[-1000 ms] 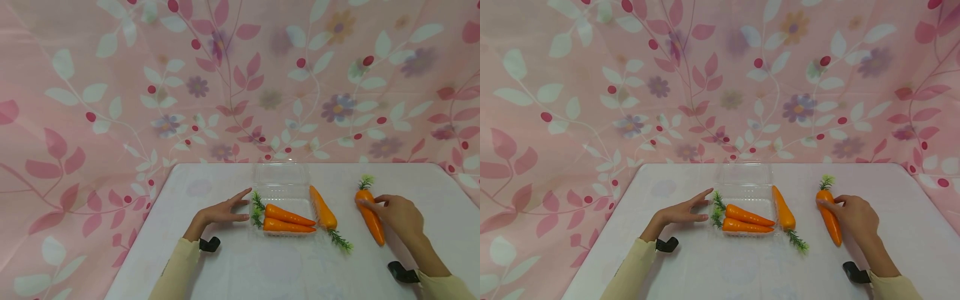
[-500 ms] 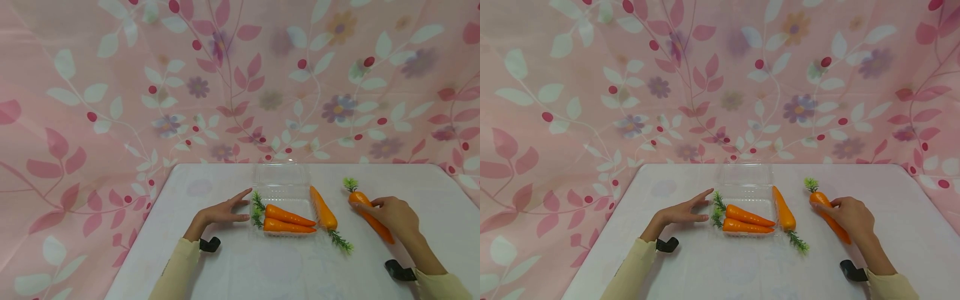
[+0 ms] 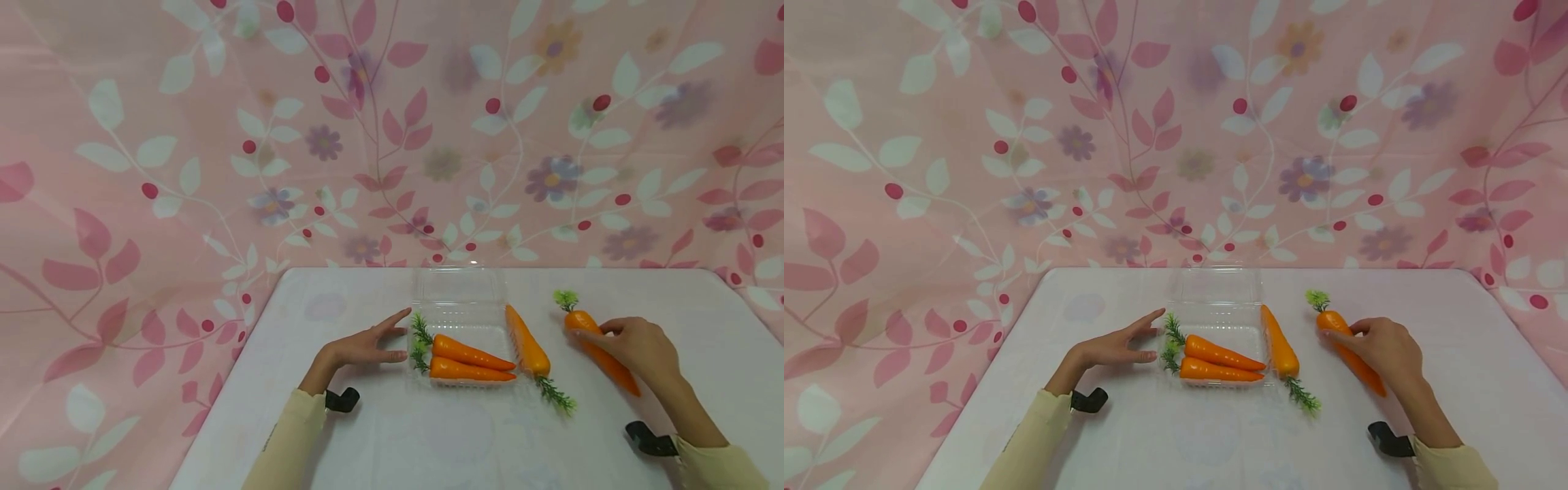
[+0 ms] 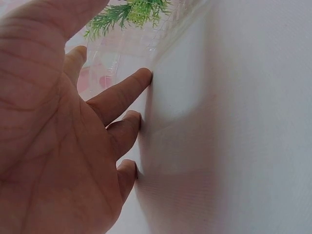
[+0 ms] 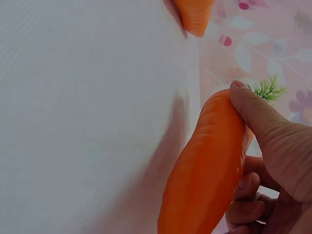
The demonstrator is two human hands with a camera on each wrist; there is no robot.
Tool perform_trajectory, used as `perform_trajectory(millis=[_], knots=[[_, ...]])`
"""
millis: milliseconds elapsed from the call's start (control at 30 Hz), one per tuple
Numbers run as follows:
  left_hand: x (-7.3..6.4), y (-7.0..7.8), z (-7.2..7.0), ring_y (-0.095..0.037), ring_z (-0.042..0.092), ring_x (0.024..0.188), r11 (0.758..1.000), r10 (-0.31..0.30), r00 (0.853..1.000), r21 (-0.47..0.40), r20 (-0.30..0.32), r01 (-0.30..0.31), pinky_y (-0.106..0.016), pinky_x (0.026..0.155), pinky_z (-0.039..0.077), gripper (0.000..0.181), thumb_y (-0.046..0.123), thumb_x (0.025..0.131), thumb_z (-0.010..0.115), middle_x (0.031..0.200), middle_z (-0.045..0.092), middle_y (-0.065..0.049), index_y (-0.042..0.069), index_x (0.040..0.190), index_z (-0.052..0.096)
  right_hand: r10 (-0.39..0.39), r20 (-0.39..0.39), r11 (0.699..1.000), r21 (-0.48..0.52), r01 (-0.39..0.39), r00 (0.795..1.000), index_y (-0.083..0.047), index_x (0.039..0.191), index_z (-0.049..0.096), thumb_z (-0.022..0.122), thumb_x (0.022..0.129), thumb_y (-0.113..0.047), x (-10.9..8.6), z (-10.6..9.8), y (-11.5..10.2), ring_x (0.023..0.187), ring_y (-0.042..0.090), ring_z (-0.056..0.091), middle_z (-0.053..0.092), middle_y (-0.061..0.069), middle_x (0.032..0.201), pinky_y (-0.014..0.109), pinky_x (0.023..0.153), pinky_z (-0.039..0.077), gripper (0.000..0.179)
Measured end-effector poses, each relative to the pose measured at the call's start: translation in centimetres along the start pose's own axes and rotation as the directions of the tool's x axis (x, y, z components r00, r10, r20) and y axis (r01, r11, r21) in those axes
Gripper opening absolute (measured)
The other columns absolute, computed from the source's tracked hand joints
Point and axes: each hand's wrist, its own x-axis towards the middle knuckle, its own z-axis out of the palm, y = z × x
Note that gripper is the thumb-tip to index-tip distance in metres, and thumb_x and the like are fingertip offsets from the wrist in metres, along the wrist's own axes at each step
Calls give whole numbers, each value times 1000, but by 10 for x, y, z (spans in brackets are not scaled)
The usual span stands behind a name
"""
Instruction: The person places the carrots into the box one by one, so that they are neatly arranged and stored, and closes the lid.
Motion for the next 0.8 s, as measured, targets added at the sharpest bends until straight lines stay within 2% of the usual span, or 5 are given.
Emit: perform_trajectory(millis=[133,333,533,800], knots=[[0,0,0,-21,24,145,1000,-1,1000,-4,-1,1,-57,113,23,92,46,91,69,154,35,1,40,158,7,-40,4,999,28,40,999,6,107,72,73,80,-62,0,-4,-9,60,19,48,65,17,87,30,50,39,73],[0,0,0,-21,25,145,1000,6,1000,2,-1,-6,-56,113,25,92,47,91,69,154,36,2,41,158,7,-72,-22,996,59,74,997,4,109,73,75,78,-61,0,-12,-31,63,20,46,56,4,74,29,50,35,72],[0,-1,0,-21,25,145,1000,3,1000,-16,3,-3,-56,112,26,92,46,91,69,154,36,2,41,158,7,-107,-41,992,70,109,993,2,108,74,75,75,-66,-1,-16,-53,62,21,43,47,3,70,29,50,30,75],[-1,0,0,-20,25,145,1000,5,1000,-11,2,-5,-55,113,25,92,46,91,69,154,35,2,40,158,7,-148,-35,982,118,151,988,-3,103,76,75,74,-67,1,-17,-76,62,20,41,43,3,68,29,50,26,70]])
